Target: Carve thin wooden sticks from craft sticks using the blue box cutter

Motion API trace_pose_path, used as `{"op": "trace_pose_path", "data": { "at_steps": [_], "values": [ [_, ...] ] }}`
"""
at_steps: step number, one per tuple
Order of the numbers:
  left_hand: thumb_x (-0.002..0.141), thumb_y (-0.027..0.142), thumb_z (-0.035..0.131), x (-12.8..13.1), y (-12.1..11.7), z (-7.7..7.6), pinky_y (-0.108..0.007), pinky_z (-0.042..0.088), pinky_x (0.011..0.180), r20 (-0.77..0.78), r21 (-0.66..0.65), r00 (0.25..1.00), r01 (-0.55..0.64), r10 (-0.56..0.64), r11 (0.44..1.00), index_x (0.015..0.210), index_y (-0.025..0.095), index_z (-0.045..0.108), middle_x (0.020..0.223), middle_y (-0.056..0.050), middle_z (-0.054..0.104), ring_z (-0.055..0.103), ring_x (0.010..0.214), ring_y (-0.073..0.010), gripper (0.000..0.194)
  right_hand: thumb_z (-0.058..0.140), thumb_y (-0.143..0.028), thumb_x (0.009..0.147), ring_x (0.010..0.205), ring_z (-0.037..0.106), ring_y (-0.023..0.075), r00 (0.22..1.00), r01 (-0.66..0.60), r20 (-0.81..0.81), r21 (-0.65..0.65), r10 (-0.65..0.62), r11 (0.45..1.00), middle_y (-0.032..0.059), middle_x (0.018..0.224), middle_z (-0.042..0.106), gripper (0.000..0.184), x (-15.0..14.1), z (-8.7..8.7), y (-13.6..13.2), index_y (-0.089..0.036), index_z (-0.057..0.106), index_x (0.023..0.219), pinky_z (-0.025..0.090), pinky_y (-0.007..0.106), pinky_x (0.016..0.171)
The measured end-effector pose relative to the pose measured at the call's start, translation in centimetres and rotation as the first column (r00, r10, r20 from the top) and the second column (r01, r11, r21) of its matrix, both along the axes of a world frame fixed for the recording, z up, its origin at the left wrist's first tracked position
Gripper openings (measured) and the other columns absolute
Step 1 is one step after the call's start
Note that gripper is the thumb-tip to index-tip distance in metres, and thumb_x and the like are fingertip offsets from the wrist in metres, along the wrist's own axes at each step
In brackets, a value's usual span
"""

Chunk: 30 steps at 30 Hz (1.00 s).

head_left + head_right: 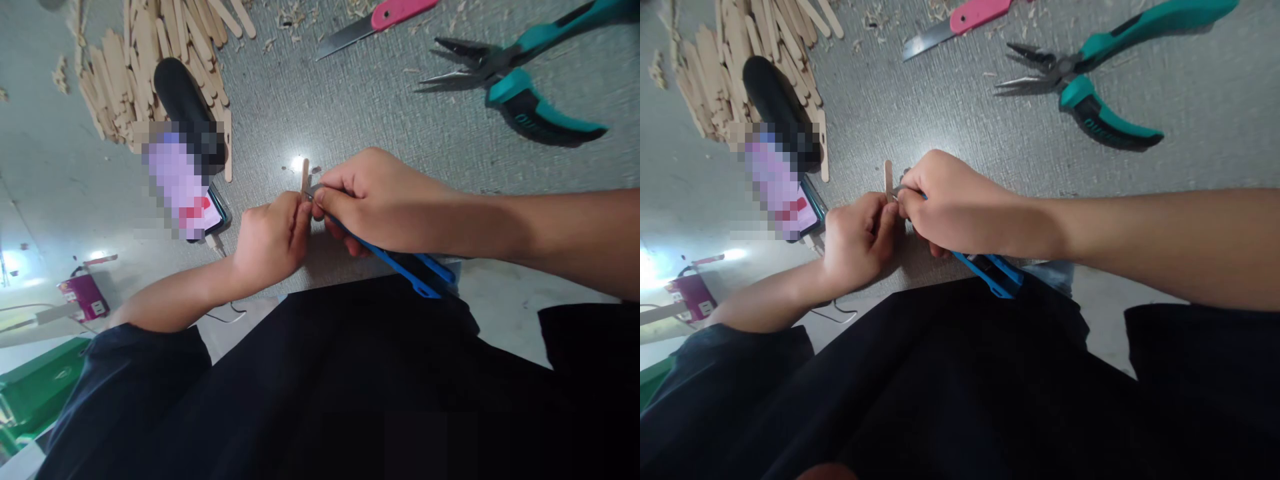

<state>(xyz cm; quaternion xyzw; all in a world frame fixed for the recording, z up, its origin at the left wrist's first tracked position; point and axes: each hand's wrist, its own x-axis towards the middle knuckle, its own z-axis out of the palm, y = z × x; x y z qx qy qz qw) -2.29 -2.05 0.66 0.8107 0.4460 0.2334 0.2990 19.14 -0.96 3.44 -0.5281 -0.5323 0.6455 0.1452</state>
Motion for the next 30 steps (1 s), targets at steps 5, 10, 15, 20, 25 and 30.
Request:
{"op": "trace_pose_path", "data": {
  "at_steps": [5, 10, 15, 20, 25, 30],
  "values": [
    [0.123, 0.046, 0.053, -0.2, 0.1, 0.2, -0.039, 0.028, 0.055, 0.014, 0.002, 1.000, 0.015, -0.015, 1.000, 0.085, 0.028, 0.057, 0.063, 0.000, 0.061, 0.048, 0.052, -0.0159, 0.042, 0.063, -0.014, 0.117, 0.038, 0.058, 0.0110, 0.999, -0.012, -0.033, 0.013, 0.013, 1.000, 0.0002, 0.048, 0.061, 0.050, 0.0, 0.2, 0.2, -0.021, 0.060, 0.067, 0.037, 0.025, 0.039],
    [0.124, 0.044, 0.056, -0.4, 0.0, 0.9, -0.037, 0.046, 0.060, 0.145, -0.183, 0.989, 0.023, 0.004, 0.983, 0.088, 0.027, 0.065, 0.072, -0.001, 0.075, 0.067, 0.061, -0.0160, 0.041, 0.072, -0.022, 0.116, 0.042, 0.058, 0.0102, 0.982, -0.039, -0.182, 0.013, 0.040, 0.999, -0.0003, 0.058, 0.065, 0.047, 0.6, 0.4, 0.8, -0.019, 0.063, 0.070, 0.037, 0.026, 0.044],
    [0.123, 0.051, 0.060, -0.5, -0.3, 1.1, -0.037, 0.053, 0.062, 0.271, -0.335, 0.959, 0.017, 0.079, 0.942, 0.088, 0.026, 0.068, 0.076, -0.001, 0.079, 0.072, 0.066, -0.0163, 0.044, 0.078, -0.034, 0.116, 0.046, 0.059, 0.0076, 0.944, -0.063, -0.321, 0.040, 0.072, 0.997, -0.0009, 0.065, 0.068, 0.042, 1.4, -0.1, 1.1, -0.017, 0.069, 0.079, 0.039, 0.023, 0.046],
    [0.121, 0.059, 0.062, -0.6, -0.2, 0.6, -0.037, 0.053, 0.059, 0.344, -0.402, 0.933, 0.039, 0.111, 0.915, 0.089, 0.026, 0.071, 0.073, -0.002, 0.077, 0.071, 0.065, -0.0181, 0.047, 0.076, -0.037, 0.117, 0.047, 0.062, 0.0088, 0.924, -0.083, -0.373, 0.007, 0.079, 0.997, -0.0004, 0.067, 0.069, 0.042, 1.5, -0.6, 1.2, -0.016, 0.070, 0.081, 0.044, 0.021, 0.046],
    [0.117, 0.064, 0.067, -0.6, 0.0, 0.6, -0.036, 0.051, 0.056, 0.352, -0.451, 0.926, 0.043, 0.133, 0.891, 0.088, 0.026, 0.072, 0.073, -0.002, 0.076, 0.067, 0.062, -0.0167, 0.048, 0.077, -0.036, 0.117, 0.045, 0.061, 0.0090, 0.911, -0.078, -0.410, -0.051, 0.051, 0.996, -0.0016, 0.065, 0.069, 0.040, 1.4, -0.7, 1.4, -0.017, 0.070, 0.082, 0.044, 0.022, 0.044],
    [0.115, 0.068, 0.069, -0.5, 0.0, 0.9, -0.035, 0.050, 0.055, 0.342, -0.446, 0.932, 0.044, 0.125, 0.894, 0.088, 0.025, 0.073, 0.075, -0.003, 0.079, 0.069, 0.062, -0.0170, 0.051, 0.078, -0.038, 0.116, 0.044, 0.062, 0.0098, 0.914, -0.039, -0.405, -0.091, -0.001, 0.995, -0.0014, 0.066, 0.071, 0.037, 1.3, -0.7, 1.4, -0.018, 0.070, 0.085, 0.043, 0.023, 0.043]
  ]
}}
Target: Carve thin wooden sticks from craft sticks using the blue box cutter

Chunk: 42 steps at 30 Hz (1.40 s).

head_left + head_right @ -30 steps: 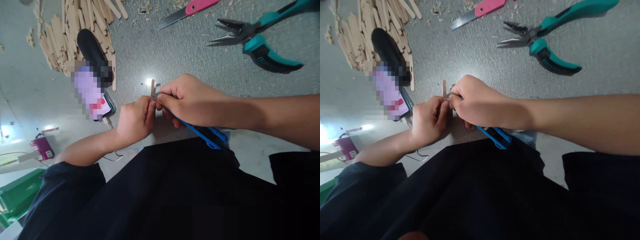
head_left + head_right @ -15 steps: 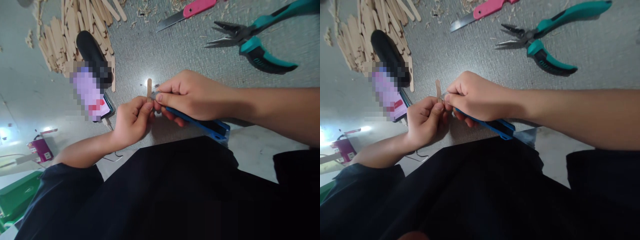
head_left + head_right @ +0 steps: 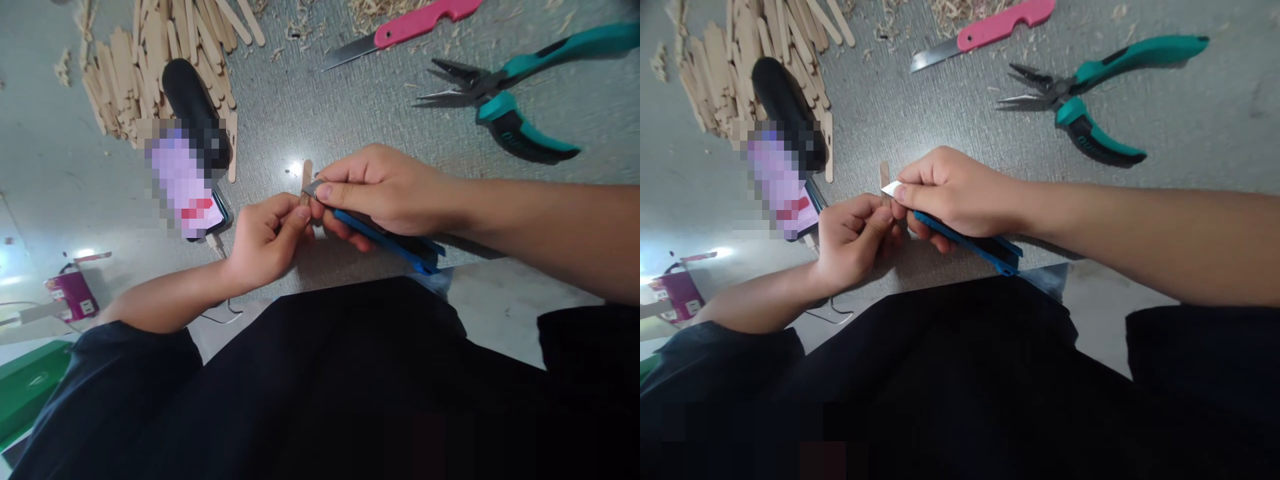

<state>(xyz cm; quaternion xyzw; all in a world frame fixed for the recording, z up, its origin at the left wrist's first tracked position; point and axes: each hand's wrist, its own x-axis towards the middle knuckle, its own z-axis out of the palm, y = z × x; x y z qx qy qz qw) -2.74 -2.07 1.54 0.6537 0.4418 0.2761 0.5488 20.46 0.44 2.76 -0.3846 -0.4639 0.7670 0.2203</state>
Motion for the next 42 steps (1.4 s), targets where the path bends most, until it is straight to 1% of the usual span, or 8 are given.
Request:
{"op": "trace_pose_path", "data": {
  "at_steps": [7, 12, 16, 19, 24, 30, 35, 42],
  "values": [
    [0.114, 0.070, 0.069, 0.18, -0.04, -0.08, -0.035, 0.046, 0.049, -0.001, -0.038, 0.999, -0.043, 0.043, 0.998, 0.088, 0.025, 0.074, 0.076, -0.004, 0.080, 0.064, 0.057, -0.0156, 0.052, 0.069, -0.028, 0.120, 0.043, 0.062, 0.0092, 0.998, -0.016, 0.061, 0.056, 0.013, 0.998, -0.0028, 0.062, 0.070, 0.037, 0.05, 0.25, 0.10, -0.018, 0.068, 0.084, 0.044, 0.021, 0.044],
    [0.115, 0.068, 0.068, 0.18, -0.06, -0.07, -0.035, 0.044, 0.050, -0.029, -0.013, 0.999, -0.034, 0.033, 0.999, 0.087, 0.025, 0.074, 0.073, -0.004, 0.077, 0.061, 0.056, -0.0150, 0.052, 0.072, -0.032, 0.120, 0.047, 0.063, 0.0088, 0.995, -0.045, 0.091, 0.113, 0.034, 0.993, -0.0018, 0.065, 0.071, 0.039, 0.09, 0.23, -0.02, -0.018, 0.069, 0.083, 0.045, 0.021, 0.047],
    [0.114, 0.069, 0.069, 0.21, -0.14, -0.01, -0.034, 0.045, 0.051, -0.033, 0.029, 0.999, -0.006, 0.007, 1.000, 0.083, 0.024, 0.072, 0.069, -0.003, 0.073, 0.061, 0.056, -0.0149, 0.055, 0.066, -0.026, 0.121, 0.046, 0.063, 0.0090, 0.995, 0.038, 0.085, 0.095, -0.047, 0.995, -0.0037, 0.063, 0.069, 0.037, -0.01, 0.41, -0.05, -0.019, 0.067, 0.085, 0.046, 0.022, 0.048],
    [0.116, 0.065, 0.068, 0.23, -0.13, -0.02, -0.033, 0.045, 0.051, -0.008, -0.002, 1.000, -0.028, 0.028, 1.000, 0.088, 0.024, 0.074, 0.071, -0.003, 0.076, 0.062, 0.055, -0.0140, 0.050, 0.056, -0.017, 0.122, 0.044, 0.062, 0.0094, 0.990, 0.085, 0.106, 0.076, -0.093, 0.994, -0.0047, 0.062, 0.067, 0.037, -0.16, 0.64, -0.10, -0.019, 0.066, 0.087, 0.046, 0.023, 0.047],
    [0.117, 0.062, 0.068, 0.20, 0.07, 0.13, -0.033, 0.043, 0.048, -0.010, -0.030, 0.999, -0.039, 0.039, 0.999, 0.087, 0.024, 0.074, 0.072, -0.003, 0.078, 0.058, 0.051, -0.0126, 0.049, 0.068, -0.025, 0.120, 0.046, 0.061, 0.0086, 0.987, 0.024, 0.156, 0.132, -0.045, 0.991, -0.0041, 0.064, 0.066, 0.038, -0.43, 0.71, -0.56, -0.019, 0.067, 0.082, 0.044, 0.023, 0.047],
    [0.115, 0.069, 0.068, 0.28, 0.01, 0.19, -0.033, 0.044, 0.049, -0.034, 0.002, 0.999, -0.031, 0.031, 1.000, 0.087, 0.024, 0.075, 0.072, -0.004, 0.078, 0.062, 0.054, -0.0141, 0.054, 0.066, -0.015, 0.117, 0.047, 0.057, 0.0075, 0.971, -0.031, 0.236, 0.259, -0.032, 0.965, -0.0052, 0.061, 0.064, 0.040, -0.45, 0.79, -0.70, -0.020, 0.065, 0.078, 0.041, 0.024, 0.052],
    [0.114, 0.070, 0.068, 0.36, 0.05, 0.13, -0.031, 0.044, 0.051, -0.039, 0.038, 0.999, -0.029, 0.031, 0.999, 0.083, 0.023, 0.074, 0.070, -0.004, 0.076, 0.061, 0.056, -0.0137, 0.057, 0.065, -0.009, 0.114, 0.046, 0.056, 0.0077, 0.958, -0.059, 0.286, 0.269, -0.022, 0.961, -0.0053, 0.055, 0.060, 0.045, -0.40, 0.88, -0.65, -0.020, 0.062, 0.071, 0.039, 0.026, 0.052],
    [0.111, 0.073, 0.072, 0.24, 0.42, 0.21, -0.033, 0.048, 0.050, 0.019, -0.059, 1.000, -0.002, 0.003, 0.998, 0.088, 0.024, 0.076, 0.069, -0.002, 0.075, 0.063, 0.053, -0.0152, 0.054, 0.064, -0.007, 0.113, 0.047, 0.057, 0.0066, 0.971, -0.075, 0.239, 0.271, 0.009, 0.960, -0.0044, 0.062, 0.066, 0.039, -0.06, 0.70, -0.36, -0.019, 0.066, 0.076, 0.040, 0.024, 0.053]
  ]
}}
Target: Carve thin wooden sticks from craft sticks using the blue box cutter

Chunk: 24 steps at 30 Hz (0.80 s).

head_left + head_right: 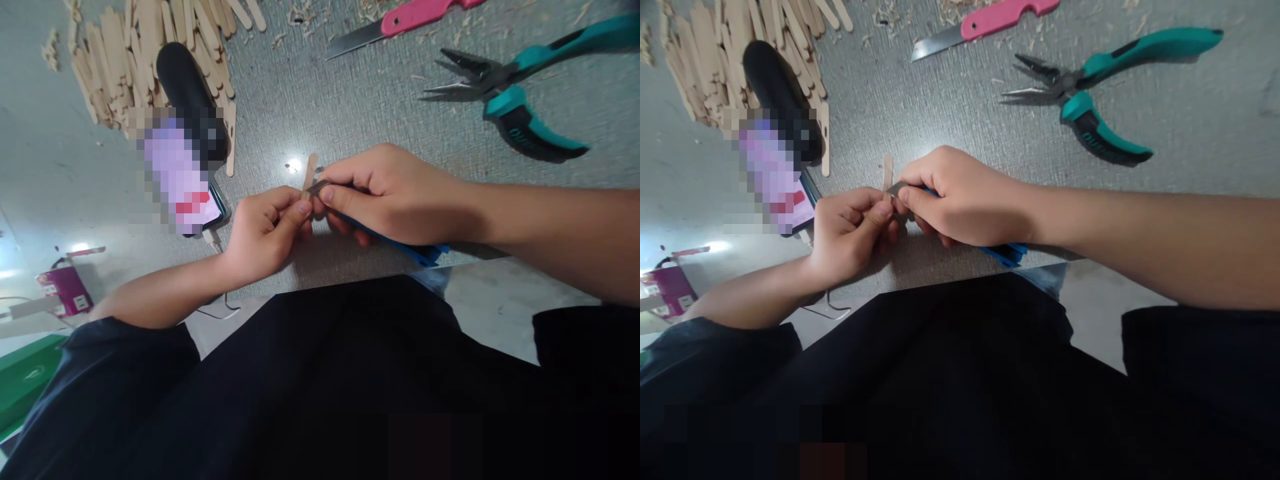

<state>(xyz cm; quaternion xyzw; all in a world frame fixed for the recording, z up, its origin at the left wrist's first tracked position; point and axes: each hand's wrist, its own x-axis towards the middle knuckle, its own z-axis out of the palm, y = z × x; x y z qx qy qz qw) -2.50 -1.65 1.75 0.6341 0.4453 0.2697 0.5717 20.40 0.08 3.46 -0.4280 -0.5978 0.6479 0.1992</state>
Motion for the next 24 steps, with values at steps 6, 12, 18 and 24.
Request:
{"op": "trace_pose_path", "data": {
  "at_steps": [6, 12, 18, 24],
  "values": [
    [0.111, 0.072, 0.073, -0.04, 0.05, 0.06, -0.033, 0.049, 0.049, 0.009, -0.025, 1.000, 0.005, -0.005, 1.000, 0.090, 0.024, 0.075, 0.070, -0.002, 0.076, 0.064, 0.053, -0.0152, 0.052, 0.072, -0.012, 0.112, 0.047, 0.057, 0.0050, 0.997, -0.017, -0.073, -0.023, 0.016, 1.000, -0.0045, 0.062, 0.066, 0.040, 0.30, 0.03, 0.48, -0.018, 0.066, 0.074, 0.038, 0.022, 0.050],
    [0.112, 0.070, 0.072, -0.02, 0.04, -0.05, -0.031, 0.046, 0.046, 0.033, -0.029, 0.999, 0.013, -0.012, 0.999, 0.090, 0.024, 0.073, 0.069, -0.002, 0.076, 0.061, 0.049, -0.0137, 0.052, 0.069, -0.014, 0.113, 0.047, 0.060, 0.0070, 0.995, -0.080, -0.065, 0.001, 0.080, 0.997, -0.0040, 0.064, 0.068, 0.038, 0.71, -0.57, 1.02, -0.019, 0.069, 0.075, 0.039, 0.023, 0.049],
    [0.113, 0.068, 0.072, 0.07, 0.10, -0.08, -0.029, 0.044, 0.045, 0.047, -0.029, 0.999, 0.023, -0.022, 0.999, 0.087, 0.022, 0.071, 0.069, -0.003, 0.076, 0.059, 0.048, -0.0120, 0.052, 0.076, -0.024, 0.113, 0.045, 0.058, 0.0073, 0.995, -0.067, -0.080, -0.008, 0.066, 0.998, -0.0044, 0.063, 0.067, 0.038, 0.63, -0.76, 0.81, -0.019, 0.068, 0.077, 0.037, 0.026, 0.048],
    [0.115, 0.065, 0.070, 0.12, 0.01, -0.30, -0.027, 0.044, 0.046, 0.038, 0.008, 0.999, -0.013, 0.013, 1.000, 0.092, 0.021, 0.075, 0.070, -0.002, 0.076, 0.059, 0.048, -0.0105, 0.050, 0.056, -0.008, 0.115, 0.046, 0.060, 0.0086, 0.999, -0.043, -0.012, 0.022, 0.043, 0.999, -0.0054, 0.063, 0.065, 0.036, 0.20, -0.05, 0.57, -0.021, 0.062, 0.082, 0.043, 0.025, 0.051]
  ]
}}
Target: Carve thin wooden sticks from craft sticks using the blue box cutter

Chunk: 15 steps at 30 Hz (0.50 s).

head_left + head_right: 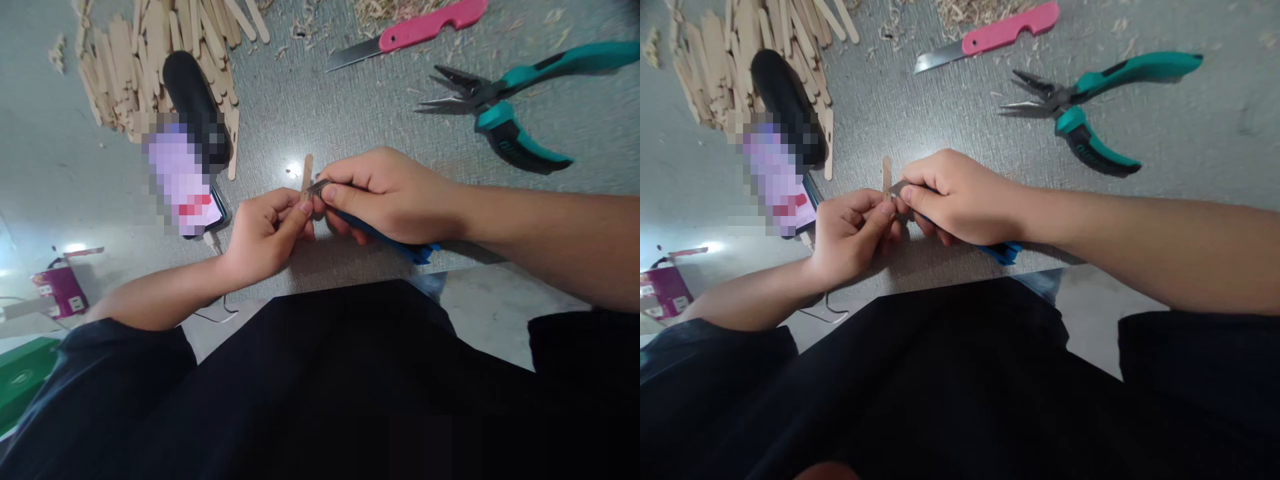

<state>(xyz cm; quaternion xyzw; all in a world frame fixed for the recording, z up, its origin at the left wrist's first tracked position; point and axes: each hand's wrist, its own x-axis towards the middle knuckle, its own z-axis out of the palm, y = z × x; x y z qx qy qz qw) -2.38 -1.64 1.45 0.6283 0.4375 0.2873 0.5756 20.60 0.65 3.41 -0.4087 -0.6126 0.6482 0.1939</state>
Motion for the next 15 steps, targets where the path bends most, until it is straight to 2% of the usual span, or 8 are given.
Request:
{"op": "trace_pose_path", "data": {
  "at_steps": [7, 15],
  "values": [
    [0.116, 0.061, 0.072, -0.10, -0.11, -0.21, -0.026, 0.046, 0.047, 0.005, 0.026, 1.000, 0.005, -0.005, 1.000, 0.093, 0.020, 0.077, 0.069, -0.002, 0.077, 0.059, 0.048, -0.0098, 0.047, 0.055, -0.005, 0.113, 0.048, 0.059, 0.0094, 0.992, -0.057, 0.120, 0.069, 0.049, 0.996, -0.0036, 0.062, 0.064, 0.040, 0.05, 0.11, -0.06, -0.021, 0.060, 0.077, 0.042, 0.026, 0.052],
    [0.113, 0.067, 0.073, -0.01, 0.01, 0.06, -0.026, 0.043, 0.043, 0.018, -0.041, 1.000, -0.002, 0.003, 0.999, 0.091, 0.021, 0.076, 0.070, -0.002, 0.076, 0.059, 0.046, -0.0104, 0.051, 0.058, -0.008, 0.113, 0.049, 0.061, 0.0087, 0.999, -0.034, 0.033, 0.040, 0.032, 0.999, -0.0040, 0.067, 0.067, 0.034, 0.24, -0.14, -0.14, -0.021, 0.062, 0.082, 0.044, 0.025, 0.053]
  ]
}}
